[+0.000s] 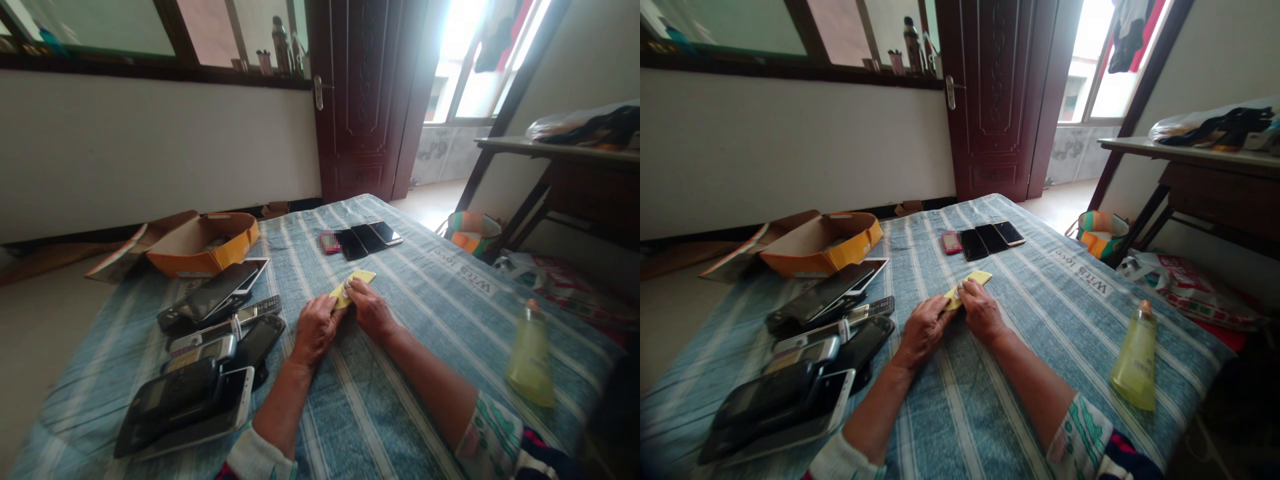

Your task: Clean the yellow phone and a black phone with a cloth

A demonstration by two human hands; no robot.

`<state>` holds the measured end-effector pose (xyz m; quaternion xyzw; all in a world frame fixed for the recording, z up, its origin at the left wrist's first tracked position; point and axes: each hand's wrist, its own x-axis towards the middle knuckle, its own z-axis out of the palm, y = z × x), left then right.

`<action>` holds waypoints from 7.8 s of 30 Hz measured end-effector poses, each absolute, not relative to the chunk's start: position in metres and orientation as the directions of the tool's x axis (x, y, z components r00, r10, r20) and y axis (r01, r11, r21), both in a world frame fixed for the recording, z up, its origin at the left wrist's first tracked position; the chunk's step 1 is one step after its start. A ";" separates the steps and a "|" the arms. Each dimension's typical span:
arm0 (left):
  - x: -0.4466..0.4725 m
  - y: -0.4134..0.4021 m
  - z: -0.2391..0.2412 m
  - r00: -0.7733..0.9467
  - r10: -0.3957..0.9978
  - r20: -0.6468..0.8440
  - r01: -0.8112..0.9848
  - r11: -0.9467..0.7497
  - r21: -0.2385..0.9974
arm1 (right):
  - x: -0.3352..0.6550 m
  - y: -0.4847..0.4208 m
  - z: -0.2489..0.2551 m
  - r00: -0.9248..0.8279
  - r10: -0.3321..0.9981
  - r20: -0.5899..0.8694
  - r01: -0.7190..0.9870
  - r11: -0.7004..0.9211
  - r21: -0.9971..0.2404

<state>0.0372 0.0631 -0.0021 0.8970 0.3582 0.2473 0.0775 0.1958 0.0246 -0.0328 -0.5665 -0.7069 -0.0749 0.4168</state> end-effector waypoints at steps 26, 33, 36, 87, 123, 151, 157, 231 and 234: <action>0.044 0.060 -0.003 0.545 0.746 0.382 0.646 -0.664 0.376 | 0.189 0.018 -0.031 -0.060 0.740 0.670 0.860 0.379 -0.342; 0.041 0.060 0.002 0.599 0.720 0.351 0.632 -0.694 0.346 | 0.190 0.019 -0.028 -0.092 0.730 0.677 0.842 0.420 -0.339; 0.042 0.058 0.003 0.601 0.726 0.335 0.655 -0.687 0.315 | 0.198 0.021 -0.029 -0.055 0.752 0.656 0.858 0.372 -0.354; 0.040 0.064 -0.017 0.524 0.551 0.650 0.576 -0.791 0.206 | 0.240 0.014 -0.009 0.396 0.653 0.646 0.789 0.118 -0.603; 0.036 0.051 -0.022 0.541 0.618 0.571 0.506 -0.781 0.365 | 0.211 -0.015 0.027 -0.046 0.917 0.396 0.989 0.098 -0.113; 0.043 0.059 -0.026 0.381 0.798 0.467 0.543 -0.601 0.586 | 0.215 0.007 0.007 0.383 0.768 0.513 0.781 0.028 -0.624; 0.042 0.062 -0.032 0.376 0.801 0.466 0.546 -0.598 0.587 | 0.203 0.009 -0.012 0.167 0.923 0.348 0.871 0.027 -0.490; 0.035 0.063 -0.025 0.416 0.815 0.405 0.406 -0.564 0.719 | 0.178 0.015 -0.006 -0.187 0.904 0.384 0.873 0.332 -0.358; 0.036 0.063 -0.025 0.418 0.815 0.401 0.411 -0.564 0.717 | 0.189 0.018 -0.008 -0.042 0.927 0.373 0.918 0.183 -0.351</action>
